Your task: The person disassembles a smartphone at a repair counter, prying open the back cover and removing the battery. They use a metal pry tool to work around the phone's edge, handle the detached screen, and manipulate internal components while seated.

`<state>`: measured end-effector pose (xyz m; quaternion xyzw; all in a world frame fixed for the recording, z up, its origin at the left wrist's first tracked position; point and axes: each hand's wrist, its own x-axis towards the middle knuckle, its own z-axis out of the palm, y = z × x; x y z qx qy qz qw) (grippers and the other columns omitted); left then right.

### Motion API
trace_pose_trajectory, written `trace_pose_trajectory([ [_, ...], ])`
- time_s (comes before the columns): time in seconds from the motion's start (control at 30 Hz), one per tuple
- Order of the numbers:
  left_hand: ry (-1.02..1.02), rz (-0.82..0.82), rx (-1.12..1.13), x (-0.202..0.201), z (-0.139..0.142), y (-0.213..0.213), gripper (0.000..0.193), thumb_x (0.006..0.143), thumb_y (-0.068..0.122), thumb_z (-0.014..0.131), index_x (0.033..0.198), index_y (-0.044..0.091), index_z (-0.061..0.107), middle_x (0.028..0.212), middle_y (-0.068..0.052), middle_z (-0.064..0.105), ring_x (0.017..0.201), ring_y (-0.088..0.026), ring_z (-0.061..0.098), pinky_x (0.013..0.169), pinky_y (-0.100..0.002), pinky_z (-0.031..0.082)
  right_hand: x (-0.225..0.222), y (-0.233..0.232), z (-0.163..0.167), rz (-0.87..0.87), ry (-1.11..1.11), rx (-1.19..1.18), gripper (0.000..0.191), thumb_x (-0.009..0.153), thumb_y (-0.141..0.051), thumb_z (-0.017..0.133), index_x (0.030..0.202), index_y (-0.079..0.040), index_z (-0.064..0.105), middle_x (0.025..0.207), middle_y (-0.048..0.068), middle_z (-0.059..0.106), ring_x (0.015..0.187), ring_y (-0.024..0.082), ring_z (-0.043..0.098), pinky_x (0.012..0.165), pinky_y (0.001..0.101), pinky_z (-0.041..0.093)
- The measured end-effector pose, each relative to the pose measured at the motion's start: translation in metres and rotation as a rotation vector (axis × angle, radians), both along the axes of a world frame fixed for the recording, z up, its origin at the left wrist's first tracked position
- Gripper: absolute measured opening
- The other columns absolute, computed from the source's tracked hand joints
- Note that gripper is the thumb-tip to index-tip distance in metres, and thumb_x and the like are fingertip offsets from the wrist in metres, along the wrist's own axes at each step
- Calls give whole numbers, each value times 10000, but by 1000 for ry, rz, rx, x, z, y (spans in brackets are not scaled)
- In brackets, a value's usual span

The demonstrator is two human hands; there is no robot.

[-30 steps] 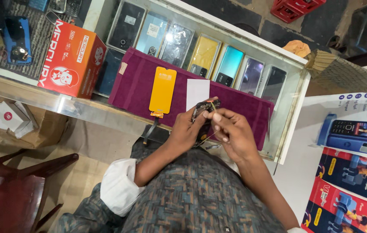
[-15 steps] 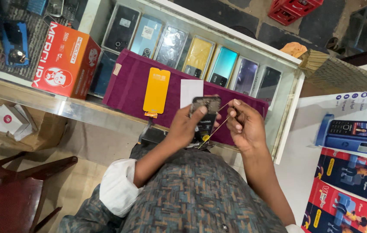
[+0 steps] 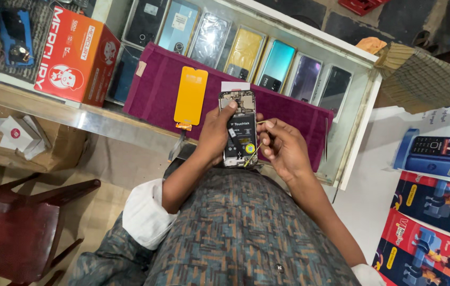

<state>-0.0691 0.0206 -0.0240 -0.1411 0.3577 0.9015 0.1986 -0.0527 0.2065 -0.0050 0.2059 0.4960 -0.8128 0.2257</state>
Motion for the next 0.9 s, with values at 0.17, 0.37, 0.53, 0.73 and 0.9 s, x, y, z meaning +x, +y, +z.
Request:
trace_pose_trajectory([
  [0.17, -10, 19, 166, 1, -3, -5, 435, 1076, 319, 431, 1229, -68, 557, 1094, -270, 717, 900, -341, 762, 747, -450, 653, 1, -6, 11, 66, 21, 31, 203, 1017, -173, 587, 1004, 6, 682, 694, 11, 569, 525, 90, 508, 457, 205, 373],
  [0.37, -44, 72, 135, -4, -4, -4, 463, 1092, 316, 428, 1244, -106, 543, 1114, -305, 703, 988, -370, 751, 817, -473, 663, 5, -14, 18, 78, 41, 78, 170, 1029, -159, 615, 1007, 1, 670, 710, 5, 599, 548, 71, 522, 487, 206, 403],
  [0.53, -36, 125, 108, -9, 0, -3, 461, 1072, 310, 404, 1265, -88, 531, 1096, -285, 708, 983, -359, 750, 778, -473, 659, 11, -16, 24, 120, 103, 272, 171, 1022, -168, 619, 993, -11, 680, 705, 1, 613, 530, 64, 514, 451, 198, 356],
  [0.73, -28, 208, 70, -12, -3, -6, 464, 1091, 323, 372, 1249, -82, 533, 1063, -267, 714, 914, -346, 745, 749, -476, 657, 19, -15, 22, 111, 143, 184, 161, 1022, -151, 625, 977, -3, 666, 720, 37, 632, 557, 95, 566, 487, 226, 429],
  [0.9, -25, 242, 97, -15, -5, -8, 481, 1092, 336, 358, 1242, -85, 534, 1066, -271, 713, 944, -339, 750, 763, -489, 659, 22, -8, 13, 86, 114, 108, 165, 1010, -151, 616, 969, -1, 671, 728, 61, 645, 563, 109, 584, 496, 231, 441],
])
